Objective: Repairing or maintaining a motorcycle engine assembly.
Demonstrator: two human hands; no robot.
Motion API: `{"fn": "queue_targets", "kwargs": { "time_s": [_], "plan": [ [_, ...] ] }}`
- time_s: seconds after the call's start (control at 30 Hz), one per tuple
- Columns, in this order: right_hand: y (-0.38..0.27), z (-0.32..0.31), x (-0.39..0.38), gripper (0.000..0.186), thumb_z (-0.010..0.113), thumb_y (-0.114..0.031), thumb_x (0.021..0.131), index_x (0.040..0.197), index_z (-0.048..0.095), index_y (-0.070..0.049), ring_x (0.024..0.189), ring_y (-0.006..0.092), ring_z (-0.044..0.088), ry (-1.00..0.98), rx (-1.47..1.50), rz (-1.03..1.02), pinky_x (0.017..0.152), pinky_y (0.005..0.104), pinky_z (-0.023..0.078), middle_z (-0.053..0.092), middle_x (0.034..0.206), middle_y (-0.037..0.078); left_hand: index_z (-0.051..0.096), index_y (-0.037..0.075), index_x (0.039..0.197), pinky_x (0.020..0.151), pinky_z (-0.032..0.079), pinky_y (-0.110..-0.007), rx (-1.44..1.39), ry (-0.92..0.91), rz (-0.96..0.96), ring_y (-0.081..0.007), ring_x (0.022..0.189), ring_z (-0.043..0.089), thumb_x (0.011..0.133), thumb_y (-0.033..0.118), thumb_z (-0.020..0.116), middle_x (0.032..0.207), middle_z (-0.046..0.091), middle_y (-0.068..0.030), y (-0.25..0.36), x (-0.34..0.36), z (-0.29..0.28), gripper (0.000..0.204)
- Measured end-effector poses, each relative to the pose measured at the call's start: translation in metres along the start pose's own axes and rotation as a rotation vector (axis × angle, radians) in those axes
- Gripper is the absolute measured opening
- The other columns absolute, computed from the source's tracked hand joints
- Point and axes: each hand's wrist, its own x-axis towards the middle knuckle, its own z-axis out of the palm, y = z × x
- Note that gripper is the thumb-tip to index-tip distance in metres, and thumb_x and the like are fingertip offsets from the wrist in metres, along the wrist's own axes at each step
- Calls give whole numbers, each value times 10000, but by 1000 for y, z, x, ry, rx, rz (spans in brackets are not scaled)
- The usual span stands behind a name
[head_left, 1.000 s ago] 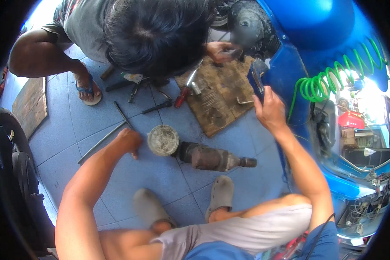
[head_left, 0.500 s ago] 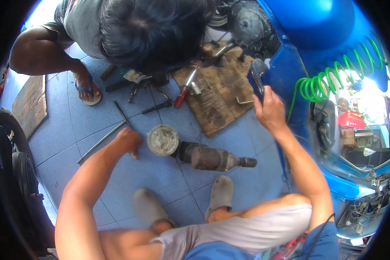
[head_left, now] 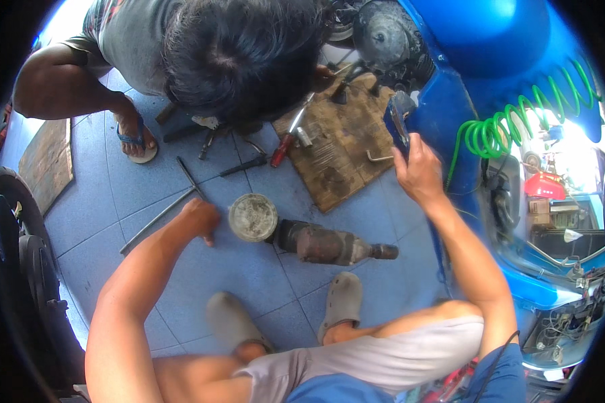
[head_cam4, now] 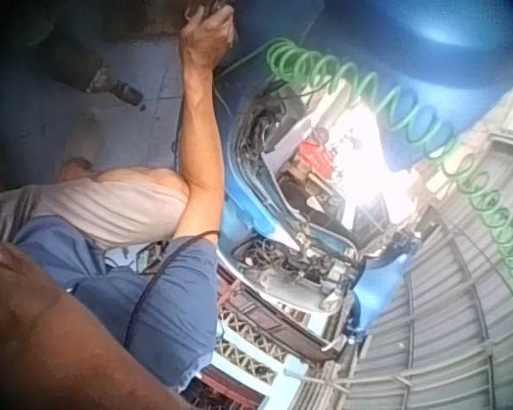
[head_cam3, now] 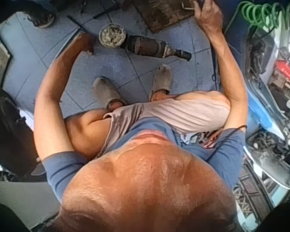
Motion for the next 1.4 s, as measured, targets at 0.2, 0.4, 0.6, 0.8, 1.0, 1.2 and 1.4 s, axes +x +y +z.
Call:
{"fn": "queue_targets", "kwargs": {
  "time_s": [0.2,0.4,0.6,0.8,1.0,1.2,1.4],
  "plan": [
    [-2,0,0,279,695,-159,902,989,485,2,831,433,659,-3,7,3,725,498,531,642,870,233,785,111,1027,882,547,-421,-41,-41,18,-278,1033,716,721,588,817,979,770,-71,-4,7,6,567],
    [-2,-1,0,280,695,-161,905,996,488,3,835,433,661,-15,-4,13,727,498,533,644,872,235,787,125,991,859,545,-399,-39,-21,-13,-247,998,725,732,546,825,965,771,-41,-3,6,5,495],
    [-1,-1,0,283,697,-158,904,1004,489,7,836,433,661,-17,-7,12,727,496,534,643,870,234,776,113,1039,877,552,-419,-24,-34,7,-273,1021,721,723,601,808,976,771,-60,-3,6,5,583],
    [-1,-1,0,290,703,-159,899,1007,490,6,837,434,658,-16,-1,15,728,495,533,640,868,231,778,115,1046,901,548,-418,-36,-57,3,-267,1046,716,746,596,796,1006,770,-57,-2,3,0,568],
    [-1,0,0,284,705,-151,895,999,491,5,839,436,657,0,10,5,727,497,530,643,875,234,783,135,1043,898,514,-381,-26,-66,-39,-222,1034,711,743,507,840,1009,767,-26,1,3,0,482],
    [-1,1,0,280,706,-145,892,992,494,8,842,434,659,4,8,-3,725,494,531,645,881,236,785,141,1056,888,524,-382,-37,-10,-34,-225,1053,706,754,490,837,1017,765,-29,0,4,5,464],
    [-4,-2,1,277,705,-138,892,991,495,13,831,436,659,2,14,7,723,492,532,643,874,235,781,151,1085,906,526,-375,-21,-63,-47,-223,1071,703,752,504,834,1069,760,-31,3,-3,-7,489]
  ]
}}
